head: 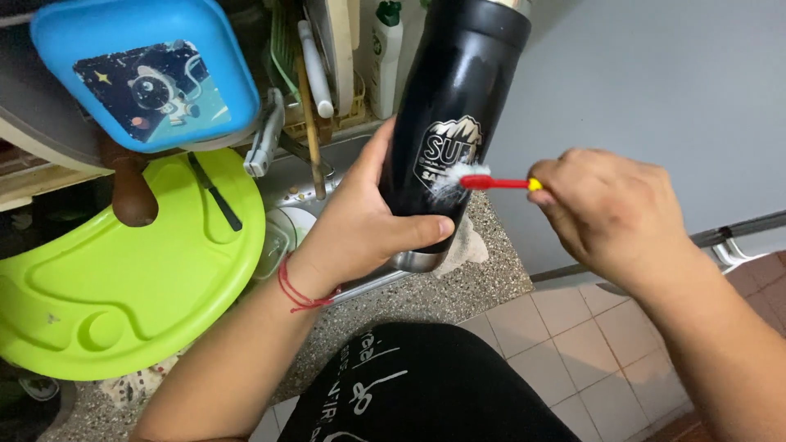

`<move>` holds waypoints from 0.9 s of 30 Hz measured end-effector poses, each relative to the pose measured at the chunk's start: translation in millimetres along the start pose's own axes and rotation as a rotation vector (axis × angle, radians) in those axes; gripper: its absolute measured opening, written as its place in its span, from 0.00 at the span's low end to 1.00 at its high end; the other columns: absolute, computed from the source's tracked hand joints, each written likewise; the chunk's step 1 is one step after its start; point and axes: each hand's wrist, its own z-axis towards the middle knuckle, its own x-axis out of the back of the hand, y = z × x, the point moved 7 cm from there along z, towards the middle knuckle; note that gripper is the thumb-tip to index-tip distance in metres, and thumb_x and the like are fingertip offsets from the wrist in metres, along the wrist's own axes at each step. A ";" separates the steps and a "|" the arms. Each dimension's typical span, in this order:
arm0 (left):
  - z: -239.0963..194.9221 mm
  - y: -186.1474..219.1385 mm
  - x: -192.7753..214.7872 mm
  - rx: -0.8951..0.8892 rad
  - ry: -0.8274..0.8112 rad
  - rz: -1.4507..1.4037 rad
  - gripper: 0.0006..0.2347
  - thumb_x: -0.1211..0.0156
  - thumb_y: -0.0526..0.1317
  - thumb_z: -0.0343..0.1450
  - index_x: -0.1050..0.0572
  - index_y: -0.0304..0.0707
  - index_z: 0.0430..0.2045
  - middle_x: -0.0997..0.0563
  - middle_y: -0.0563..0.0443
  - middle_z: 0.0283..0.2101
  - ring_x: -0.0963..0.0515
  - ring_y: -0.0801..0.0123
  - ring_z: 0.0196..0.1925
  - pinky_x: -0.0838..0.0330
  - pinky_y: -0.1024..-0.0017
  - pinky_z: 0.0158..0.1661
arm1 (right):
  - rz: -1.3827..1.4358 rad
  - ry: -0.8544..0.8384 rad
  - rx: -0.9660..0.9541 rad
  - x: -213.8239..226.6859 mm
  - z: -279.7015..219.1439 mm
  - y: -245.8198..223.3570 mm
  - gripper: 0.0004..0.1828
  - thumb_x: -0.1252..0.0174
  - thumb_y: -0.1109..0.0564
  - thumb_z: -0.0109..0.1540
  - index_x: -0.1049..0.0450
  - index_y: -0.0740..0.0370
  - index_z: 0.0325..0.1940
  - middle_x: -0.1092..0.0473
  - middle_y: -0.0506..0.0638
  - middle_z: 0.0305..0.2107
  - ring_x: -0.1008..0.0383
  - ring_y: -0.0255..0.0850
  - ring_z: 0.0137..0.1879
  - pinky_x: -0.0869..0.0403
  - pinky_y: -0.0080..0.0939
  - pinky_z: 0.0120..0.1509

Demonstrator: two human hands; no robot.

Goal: Scrubbing the engraved logo on a black metal bottle with a toothbrush and cleaning agent at a sink.

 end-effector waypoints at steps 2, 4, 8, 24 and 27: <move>0.4 3.0 0.3 -0.022 0.012 0.056 0.45 0.30 0.45 0.56 0.50 0.36 0.67 0.28 0.46 0.60 0.26 0.66 0.60 0.32 0.67 0.60 | -0.006 0.021 0.046 0.9 4.4 -14.2 0.10 0.53 0.51 0.71 0.29 0.55 0.45 0.33 0.46 0.28 0.32 0.44 0.31 0.35 0.45 0.28; -0.6 5.7 -2.8 -0.040 0.017 0.109 0.45 0.30 0.48 0.56 0.49 0.36 0.67 0.28 0.46 0.61 0.28 0.65 0.62 0.34 0.66 0.62 | -0.012 0.038 0.082 3.0 5.3 -22.7 0.08 0.51 0.51 0.70 0.28 0.54 0.44 0.33 0.46 0.28 0.31 0.43 0.31 0.34 0.44 0.29; -0.5 10.1 -0.4 0.009 0.108 0.308 0.45 0.32 0.46 0.56 0.52 0.37 0.68 0.33 0.46 0.67 0.32 0.64 0.67 0.40 0.66 0.63 | -0.257 -0.016 -0.052 7.9 3.5 -8.0 0.11 0.54 0.48 0.73 0.28 0.51 0.45 0.32 0.44 0.30 0.30 0.43 0.33 0.35 0.45 0.26; -0.1 15.4 -5.0 0.068 0.174 0.460 0.44 0.34 0.46 0.54 0.50 0.46 0.67 0.28 0.48 0.62 0.23 0.61 0.58 0.26 0.63 0.52 | -0.320 -0.037 -0.229 15.1 15.8 -12.9 0.10 0.53 0.46 0.74 0.27 0.47 0.46 0.27 0.42 0.33 0.26 0.42 0.34 0.33 0.44 0.23; -3.3 12.7 -4.5 0.137 0.140 0.322 0.45 0.34 0.43 0.54 0.51 0.44 0.68 0.25 0.51 0.59 0.22 0.67 0.56 0.27 0.67 0.53 | -0.270 -0.014 -0.182 14.1 -1.6 -7.1 0.10 0.50 0.46 0.73 0.27 0.51 0.47 0.28 0.44 0.33 0.28 0.43 0.32 0.33 0.44 0.26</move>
